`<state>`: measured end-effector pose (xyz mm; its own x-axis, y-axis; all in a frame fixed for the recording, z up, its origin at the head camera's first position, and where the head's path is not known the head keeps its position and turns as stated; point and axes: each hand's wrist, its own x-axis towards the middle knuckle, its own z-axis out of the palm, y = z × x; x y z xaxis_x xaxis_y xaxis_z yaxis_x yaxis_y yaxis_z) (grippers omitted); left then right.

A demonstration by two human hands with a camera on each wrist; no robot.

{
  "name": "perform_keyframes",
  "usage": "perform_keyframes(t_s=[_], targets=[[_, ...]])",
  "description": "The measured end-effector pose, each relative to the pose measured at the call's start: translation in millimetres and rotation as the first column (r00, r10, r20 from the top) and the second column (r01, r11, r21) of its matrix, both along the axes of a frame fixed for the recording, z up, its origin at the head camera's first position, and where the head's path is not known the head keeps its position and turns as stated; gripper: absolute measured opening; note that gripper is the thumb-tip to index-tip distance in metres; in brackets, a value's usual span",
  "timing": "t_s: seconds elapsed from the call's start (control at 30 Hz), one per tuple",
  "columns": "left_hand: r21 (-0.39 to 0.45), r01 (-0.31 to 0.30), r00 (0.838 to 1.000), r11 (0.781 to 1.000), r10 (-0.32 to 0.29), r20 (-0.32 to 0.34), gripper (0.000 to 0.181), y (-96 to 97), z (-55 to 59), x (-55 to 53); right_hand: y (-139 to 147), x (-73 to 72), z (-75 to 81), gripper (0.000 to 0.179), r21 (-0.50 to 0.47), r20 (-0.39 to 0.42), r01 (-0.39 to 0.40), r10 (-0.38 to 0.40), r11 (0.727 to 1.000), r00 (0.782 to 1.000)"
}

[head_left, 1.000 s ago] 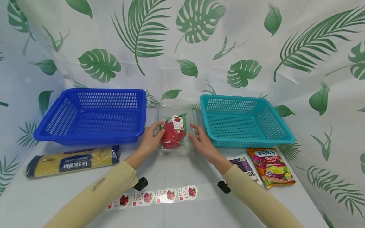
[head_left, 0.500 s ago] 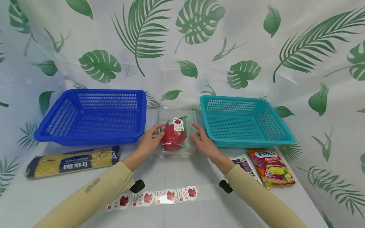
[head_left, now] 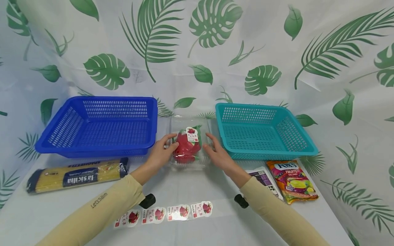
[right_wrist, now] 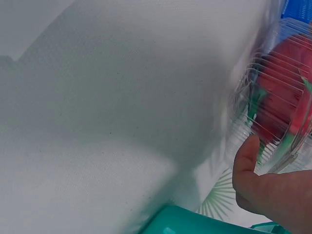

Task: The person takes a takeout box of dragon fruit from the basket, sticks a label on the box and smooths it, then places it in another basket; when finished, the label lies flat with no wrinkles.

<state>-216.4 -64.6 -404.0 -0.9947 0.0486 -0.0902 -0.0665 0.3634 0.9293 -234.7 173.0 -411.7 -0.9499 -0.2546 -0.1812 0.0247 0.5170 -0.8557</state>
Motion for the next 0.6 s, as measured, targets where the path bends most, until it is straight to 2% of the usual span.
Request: perform_keyframes(t_s=[0.17,0.6], targets=[[0.017,0.0,1.0,1.0,0.0,-0.016,0.043,0.1,-0.6,-0.6,-1.7,-0.1,1.6,0.058,-0.014,0.002,-0.001,0.001,1.0,1.0],[0.009,-0.012,1.0,1.0,0.012,-0.022,0.041,1.2,-2.2,-1.8,-6.7,-2.8,-2.9,0.058,-0.085,0.033,0.069,-0.066,0.994,0.997]])
